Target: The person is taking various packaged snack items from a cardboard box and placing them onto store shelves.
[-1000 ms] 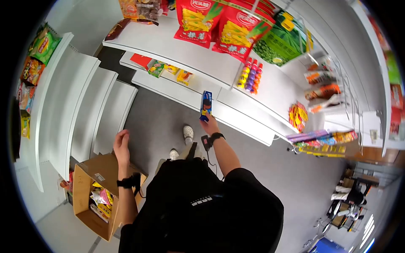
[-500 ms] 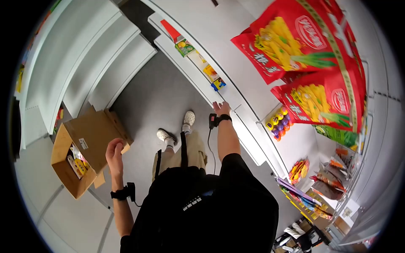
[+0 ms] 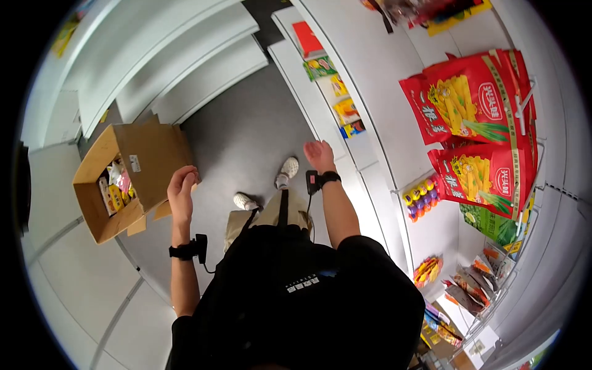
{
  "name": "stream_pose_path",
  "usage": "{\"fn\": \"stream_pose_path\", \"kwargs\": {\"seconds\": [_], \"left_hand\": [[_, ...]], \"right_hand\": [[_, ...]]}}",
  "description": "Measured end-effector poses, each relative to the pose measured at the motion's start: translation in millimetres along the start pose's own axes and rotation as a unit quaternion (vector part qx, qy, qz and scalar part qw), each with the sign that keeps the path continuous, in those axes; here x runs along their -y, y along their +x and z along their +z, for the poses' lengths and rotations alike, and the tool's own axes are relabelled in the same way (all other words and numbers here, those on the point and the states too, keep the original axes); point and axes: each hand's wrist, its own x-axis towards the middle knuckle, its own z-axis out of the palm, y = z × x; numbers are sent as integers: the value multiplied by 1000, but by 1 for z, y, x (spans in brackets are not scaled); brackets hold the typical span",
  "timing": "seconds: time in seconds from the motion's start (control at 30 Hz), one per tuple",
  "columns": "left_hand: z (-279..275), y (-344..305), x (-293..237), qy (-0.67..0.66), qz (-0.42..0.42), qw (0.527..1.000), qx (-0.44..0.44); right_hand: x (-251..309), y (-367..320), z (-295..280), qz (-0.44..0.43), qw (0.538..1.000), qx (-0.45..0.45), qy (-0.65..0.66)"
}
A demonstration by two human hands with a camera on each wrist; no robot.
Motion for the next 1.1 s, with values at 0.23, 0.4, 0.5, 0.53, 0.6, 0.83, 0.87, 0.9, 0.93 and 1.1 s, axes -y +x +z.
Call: {"fn": "stream_pose_path", "kwargs": {"seconds": [0.23, 0.4, 0.5, 0.53, 0.6, 0.83, 0.87, 0.9, 0.93, 1.1], "left_hand": [[-87, -38, 10, -34, 61, 994, -89], [-196, -81, 56, -102, 28, 982, -160], [-263, -107, 86, -131, 38, 969, -207], [-282, -118, 95, -144, 40, 962, -229], [-317, -138, 116, -135, 23, 954, -267], [-398, -181, 157, -146, -33, 936, -320], [-407, -182, 162, -153, -38, 934, -322], [-415, -182, 163, -160, -42, 931, -324], [-424, -179, 163, -166, -46, 929, -327], [-471, -162, 164, -167, -42, 921, -351]], "right_hand": [[-94, -17, 30, 72, 992, 60, -84], [-196, -81, 88, 78, 982, 84, -148], [-269, -125, 111, 112, 969, 145, -165], [-294, -134, 115, 127, 963, 163, -175], [-344, -151, 124, 166, 952, 175, -190], [-476, -196, 162, 259, 906, 226, -246], [-488, -198, 167, 267, 901, 230, -252], [-499, -200, 171, 267, 898, 229, -264], [-509, -202, 177, 268, 895, 227, -274], [-560, -196, 196, 292, 880, 220, -305]]}}
